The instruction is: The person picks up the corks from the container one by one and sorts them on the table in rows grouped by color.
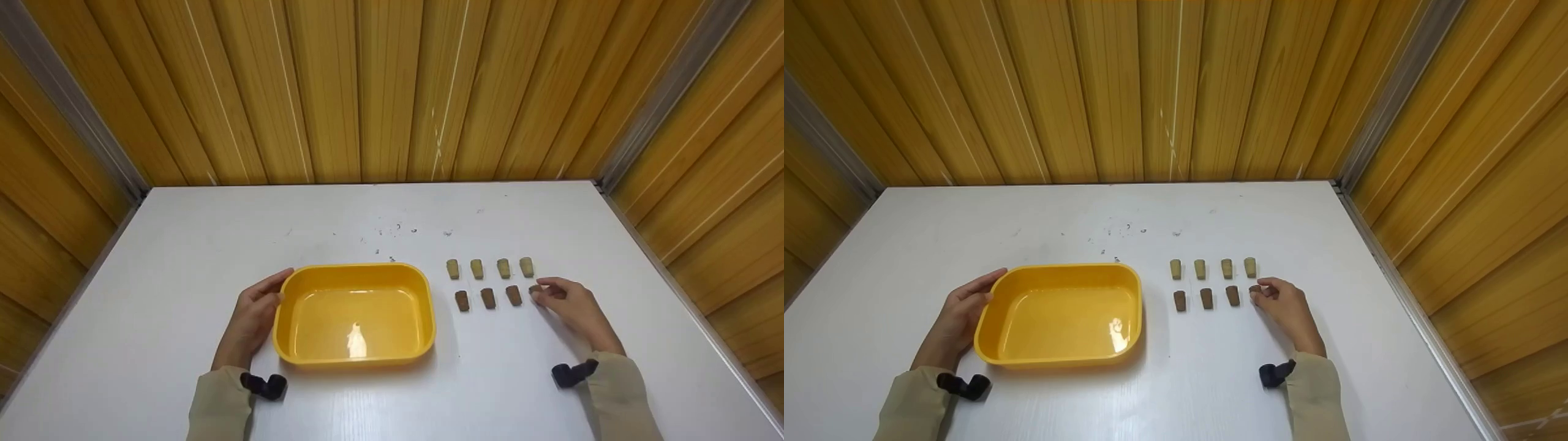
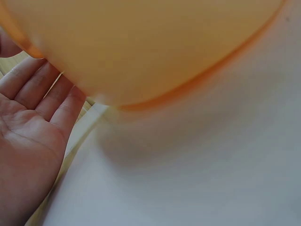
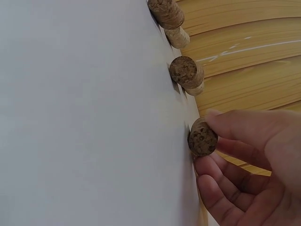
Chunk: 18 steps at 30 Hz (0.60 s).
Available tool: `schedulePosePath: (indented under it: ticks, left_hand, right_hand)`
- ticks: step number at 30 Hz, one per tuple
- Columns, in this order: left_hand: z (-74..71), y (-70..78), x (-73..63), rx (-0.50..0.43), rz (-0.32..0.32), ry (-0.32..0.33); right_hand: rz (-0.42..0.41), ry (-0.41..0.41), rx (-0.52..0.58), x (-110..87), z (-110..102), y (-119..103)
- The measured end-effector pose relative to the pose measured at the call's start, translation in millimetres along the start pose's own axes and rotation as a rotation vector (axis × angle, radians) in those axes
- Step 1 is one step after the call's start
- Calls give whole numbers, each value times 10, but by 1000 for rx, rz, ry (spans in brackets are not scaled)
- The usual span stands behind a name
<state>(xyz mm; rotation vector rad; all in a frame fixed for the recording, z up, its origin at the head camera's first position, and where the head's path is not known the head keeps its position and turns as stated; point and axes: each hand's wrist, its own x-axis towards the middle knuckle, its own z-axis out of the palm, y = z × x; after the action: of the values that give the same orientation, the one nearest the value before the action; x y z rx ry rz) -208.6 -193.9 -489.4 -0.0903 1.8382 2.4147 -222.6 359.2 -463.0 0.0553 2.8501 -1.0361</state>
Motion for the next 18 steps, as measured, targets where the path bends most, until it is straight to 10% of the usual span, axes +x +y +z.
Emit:
schedulePosePath:
  ticks: [18]
  left_hand:
    - [-13,-34,3,-33,54,-23]
  right_hand:
    - [2,-36,6,-17,-21,-2]
